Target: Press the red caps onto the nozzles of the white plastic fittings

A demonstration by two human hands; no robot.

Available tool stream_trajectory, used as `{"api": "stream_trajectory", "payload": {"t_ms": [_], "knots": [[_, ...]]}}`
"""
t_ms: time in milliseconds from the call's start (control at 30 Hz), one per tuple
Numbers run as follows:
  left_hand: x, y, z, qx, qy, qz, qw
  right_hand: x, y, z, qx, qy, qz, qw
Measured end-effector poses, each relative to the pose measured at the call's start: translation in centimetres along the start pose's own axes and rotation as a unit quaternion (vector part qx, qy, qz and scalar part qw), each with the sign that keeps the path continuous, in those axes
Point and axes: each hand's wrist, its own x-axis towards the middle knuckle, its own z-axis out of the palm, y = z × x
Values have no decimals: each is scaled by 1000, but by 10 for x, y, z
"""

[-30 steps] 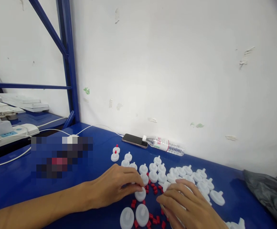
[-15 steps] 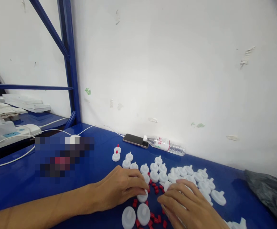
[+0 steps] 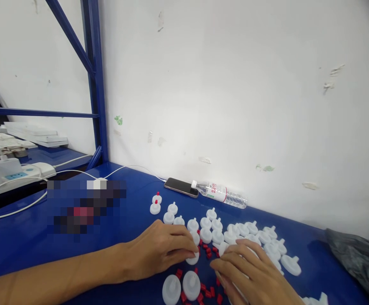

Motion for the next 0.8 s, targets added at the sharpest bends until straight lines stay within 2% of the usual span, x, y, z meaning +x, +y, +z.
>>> {"api": "stream_trajectory", "payload": {"t_ms": [167,333,467,600,800], "knots": [[-2,8,-11,48,40,64,996,-1,3,-12,-73,-55,-15,996],[-7,19,-14,67,9,115,991,2,-1,-18,-76,-65,-23,995],[-12,25,-12,88,-37,119,988,6,-7,-17,-53,-15,-24,998],[-13,28,-9,67,-50,116,990,5,-9,-15,-39,-9,-35,999],[-5,39,-10,-69,18,27,997,4,-6,-19,-36,-5,-37,999]]}}
